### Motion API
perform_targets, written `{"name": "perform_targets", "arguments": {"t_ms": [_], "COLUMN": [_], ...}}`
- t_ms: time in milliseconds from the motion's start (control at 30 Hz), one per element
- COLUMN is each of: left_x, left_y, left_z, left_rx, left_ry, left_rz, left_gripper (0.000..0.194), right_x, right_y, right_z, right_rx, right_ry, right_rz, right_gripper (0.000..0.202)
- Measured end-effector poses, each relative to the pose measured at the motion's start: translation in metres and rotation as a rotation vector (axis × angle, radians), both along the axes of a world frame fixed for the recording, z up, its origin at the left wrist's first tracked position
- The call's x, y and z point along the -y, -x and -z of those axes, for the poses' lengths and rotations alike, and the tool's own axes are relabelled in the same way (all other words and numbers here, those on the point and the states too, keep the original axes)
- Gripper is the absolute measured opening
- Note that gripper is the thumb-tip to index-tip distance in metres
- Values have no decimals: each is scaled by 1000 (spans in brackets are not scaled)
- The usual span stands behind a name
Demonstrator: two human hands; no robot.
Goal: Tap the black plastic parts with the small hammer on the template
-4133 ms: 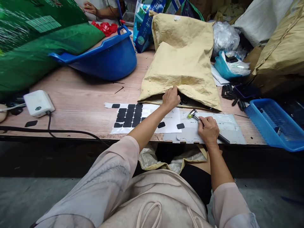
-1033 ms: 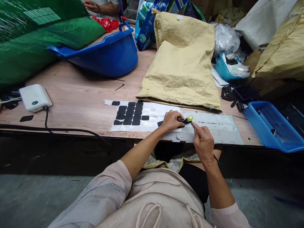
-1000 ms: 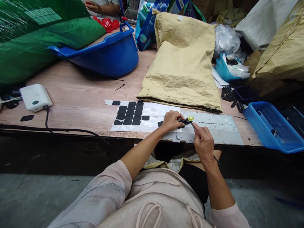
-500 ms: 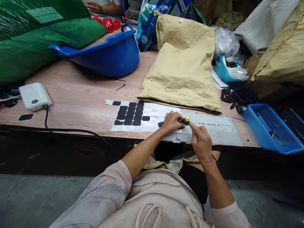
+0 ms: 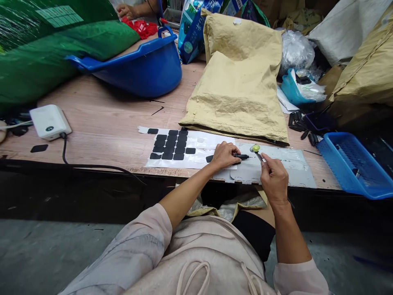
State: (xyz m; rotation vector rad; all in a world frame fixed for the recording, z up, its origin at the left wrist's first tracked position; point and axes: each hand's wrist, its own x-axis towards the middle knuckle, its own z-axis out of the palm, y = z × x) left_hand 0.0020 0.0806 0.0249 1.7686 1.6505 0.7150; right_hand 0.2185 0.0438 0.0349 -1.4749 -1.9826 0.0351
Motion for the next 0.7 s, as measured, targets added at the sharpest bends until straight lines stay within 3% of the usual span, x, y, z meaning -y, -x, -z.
{"name": "perform_targets", "arguments": {"t_ms": [100,233,433,500,567,667,700], "left_x": [2,1,3,19,45,92,106], "left_y": [-1,-2,-1,0,0,1,1], "left_z": [0,3,4,0,-3,0,5], "left_rx": [-22,-61,-79,-46,25,87,61], "left_ry": [-20,-41,-110,-193,-256,-181,-123], "left_rz": [-4,-6,36,89,230,521,564], "left_gripper": [18,16,16,17,16,17,18], "right_x": [-20,-43,-48,-47,-46,-46,-46], "right_y": [-13,-23,-21,-21,-21,-21,-20], "right_z": [8,25,40,41,42,42,42], "right_rx": [62,192,281,273,270,261,256], "right_ry": [-10,1,-65,-64,-64,-63,-60], "right_rz": [75,25,33,40,49,60,62], "right_gripper": [35,34,33,32,32,32,32]}}
